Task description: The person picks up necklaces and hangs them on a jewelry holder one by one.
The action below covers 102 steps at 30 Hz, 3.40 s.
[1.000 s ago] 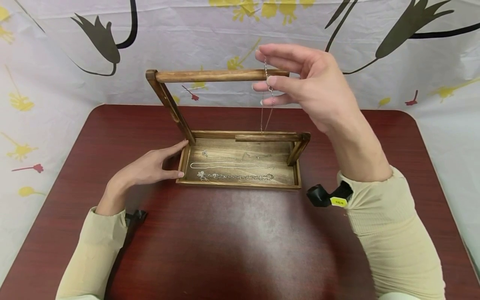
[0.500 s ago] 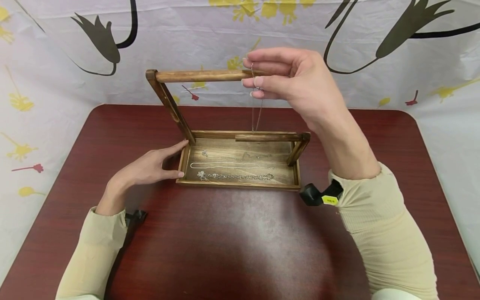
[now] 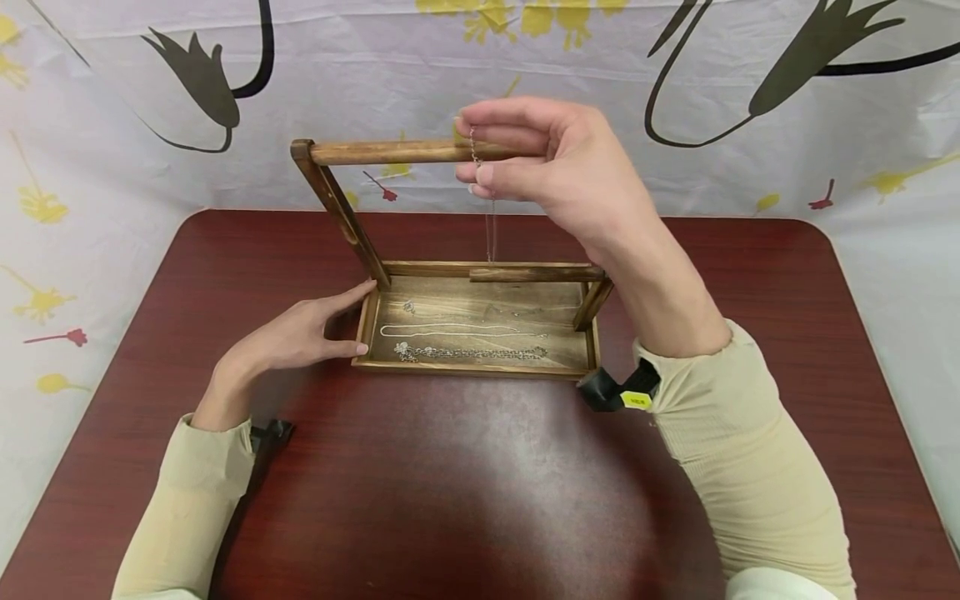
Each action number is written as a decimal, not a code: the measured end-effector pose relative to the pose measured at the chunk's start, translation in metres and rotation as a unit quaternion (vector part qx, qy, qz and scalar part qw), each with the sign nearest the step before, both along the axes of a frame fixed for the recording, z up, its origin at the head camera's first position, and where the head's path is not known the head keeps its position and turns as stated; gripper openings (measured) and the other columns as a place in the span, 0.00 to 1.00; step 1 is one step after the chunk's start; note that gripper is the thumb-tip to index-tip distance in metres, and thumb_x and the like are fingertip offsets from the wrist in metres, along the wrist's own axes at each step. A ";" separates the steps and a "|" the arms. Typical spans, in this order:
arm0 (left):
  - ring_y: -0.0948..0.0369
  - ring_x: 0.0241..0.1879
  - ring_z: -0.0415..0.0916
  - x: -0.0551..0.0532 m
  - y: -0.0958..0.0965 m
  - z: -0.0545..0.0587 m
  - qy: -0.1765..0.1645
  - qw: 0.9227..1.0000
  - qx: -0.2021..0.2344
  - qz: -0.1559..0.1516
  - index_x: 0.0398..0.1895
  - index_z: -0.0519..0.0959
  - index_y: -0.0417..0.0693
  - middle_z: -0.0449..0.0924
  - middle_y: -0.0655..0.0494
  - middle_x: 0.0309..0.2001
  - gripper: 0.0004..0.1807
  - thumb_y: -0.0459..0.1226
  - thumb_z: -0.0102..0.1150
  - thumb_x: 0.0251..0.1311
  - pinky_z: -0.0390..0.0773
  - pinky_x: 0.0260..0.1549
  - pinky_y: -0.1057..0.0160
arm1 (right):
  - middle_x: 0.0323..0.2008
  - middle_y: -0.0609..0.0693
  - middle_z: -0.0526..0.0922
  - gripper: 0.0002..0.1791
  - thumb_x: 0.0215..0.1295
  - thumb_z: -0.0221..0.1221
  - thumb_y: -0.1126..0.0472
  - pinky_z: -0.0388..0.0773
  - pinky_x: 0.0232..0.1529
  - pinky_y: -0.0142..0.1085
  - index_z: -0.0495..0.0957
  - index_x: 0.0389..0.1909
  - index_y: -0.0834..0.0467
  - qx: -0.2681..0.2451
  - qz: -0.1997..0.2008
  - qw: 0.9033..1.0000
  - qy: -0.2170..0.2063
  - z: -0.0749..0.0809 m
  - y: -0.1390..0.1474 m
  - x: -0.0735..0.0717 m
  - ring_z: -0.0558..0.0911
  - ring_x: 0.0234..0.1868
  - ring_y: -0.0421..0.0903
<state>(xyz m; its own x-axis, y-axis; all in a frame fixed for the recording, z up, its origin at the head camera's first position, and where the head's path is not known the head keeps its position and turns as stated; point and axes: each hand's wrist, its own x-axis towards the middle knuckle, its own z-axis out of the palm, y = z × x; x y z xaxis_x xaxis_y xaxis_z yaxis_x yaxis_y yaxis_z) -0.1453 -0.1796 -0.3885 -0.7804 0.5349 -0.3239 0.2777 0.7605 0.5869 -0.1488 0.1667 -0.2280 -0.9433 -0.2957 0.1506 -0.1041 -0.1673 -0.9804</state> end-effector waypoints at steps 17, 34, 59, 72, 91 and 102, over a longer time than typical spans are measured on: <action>0.50 0.73 0.56 0.000 -0.001 -0.001 -0.003 1.000 -0.003 0.003 0.80 0.47 0.67 0.52 0.54 0.77 0.50 0.52 0.67 0.61 0.61 0.67 0.46 | 0.50 0.61 0.84 0.21 0.58 0.67 0.73 0.79 0.52 0.36 0.80 0.54 0.66 0.029 0.000 0.999 0.016 -0.004 -0.021 -0.004 0.86 0.47 0.52; 0.50 0.73 0.56 0.002 0.001 -0.002 -0.006 1.000 -0.003 0.007 0.80 0.48 0.65 0.53 0.53 0.77 0.50 0.50 0.68 0.61 0.61 0.67 0.45 | 0.58 0.58 0.80 0.20 0.65 0.55 0.78 0.82 0.46 0.44 0.78 0.58 0.65 0.029 0.039 0.999 0.000 -0.009 -0.044 -0.003 0.84 0.50 0.56; 0.49 0.72 0.57 -0.002 -0.001 -0.002 -0.001 1.000 -0.005 0.001 0.80 0.47 0.66 0.54 0.51 0.77 0.50 0.51 0.67 0.61 0.62 0.66 0.45 | 0.52 0.58 0.84 0.17 0.63 0.62 0.74 0.80 0.50 0.40 0.80 0.54 0.67 0.008 0.022 1.000 -0.012 -0.009 -0.069 -0.013 0.85 0.49 0.52; 0.49 0.72 0.58 0.001 -0.002 -0.001 -0.014 1.000 -0.002 0.005 0.80 0.47 0.66 0.53 0.50 0.77 0.49 0.50 0.66 0.62 0.63 0.65 0.44 | 0.47 0.63 0.85 0.16 0.62 0.64 0.74 0.82 0.47 0.42 0.81 0.52 0.68 -0.025 0.007 0.999 -0.024 -0.013 -0.086 -0.017 0.86 0.46 0.54; 0.48 0.71 0.61 0.003 -0.001 -0.003 -0.011 1.000 -0.005 0.007 0.80 0.47 0.69 0.55 0.49 0.76 0.49 0.51 0.66 0.62 0.65 0.64 0.44 | 0.40 0.60 0.88 0.11 0.61 0.65 0.73 0.83 0.43 0.41 0.80 0.45 0.69 -0.016 -0.044 0.998 -0.039 -0.013 -0.099 -0.019 0.88 0.41 0.52; 0.49 0.70 0.62 0.002 0.000 -0.001 -0.009 1.000 -0.003 0.006 0.80 0.47 0.70 0.56 0.49 0.76 0.49 0.52 0.66 0.62 0.65 0.64 0.44 | 0.39 0.61 0.87 0.10 0.61 0.65 0.73 0.83 0.43 0.39 0.84 0.43 0.70 0.002 -0.053 0.998 -0.017 -0.012 -0.101 -0.018 0.87 0.40 0.53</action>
<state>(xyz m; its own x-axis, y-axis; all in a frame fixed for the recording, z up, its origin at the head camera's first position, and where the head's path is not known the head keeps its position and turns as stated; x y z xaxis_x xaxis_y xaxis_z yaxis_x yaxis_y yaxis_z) -0.1438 -0.1796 -0.3896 -0.7812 0.5231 -0.3406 0.2576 0.7672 0.5874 -0.1668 0.0658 -0.2400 -0.9739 -0.1948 0.1163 -0.0869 -0.1532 -0.9844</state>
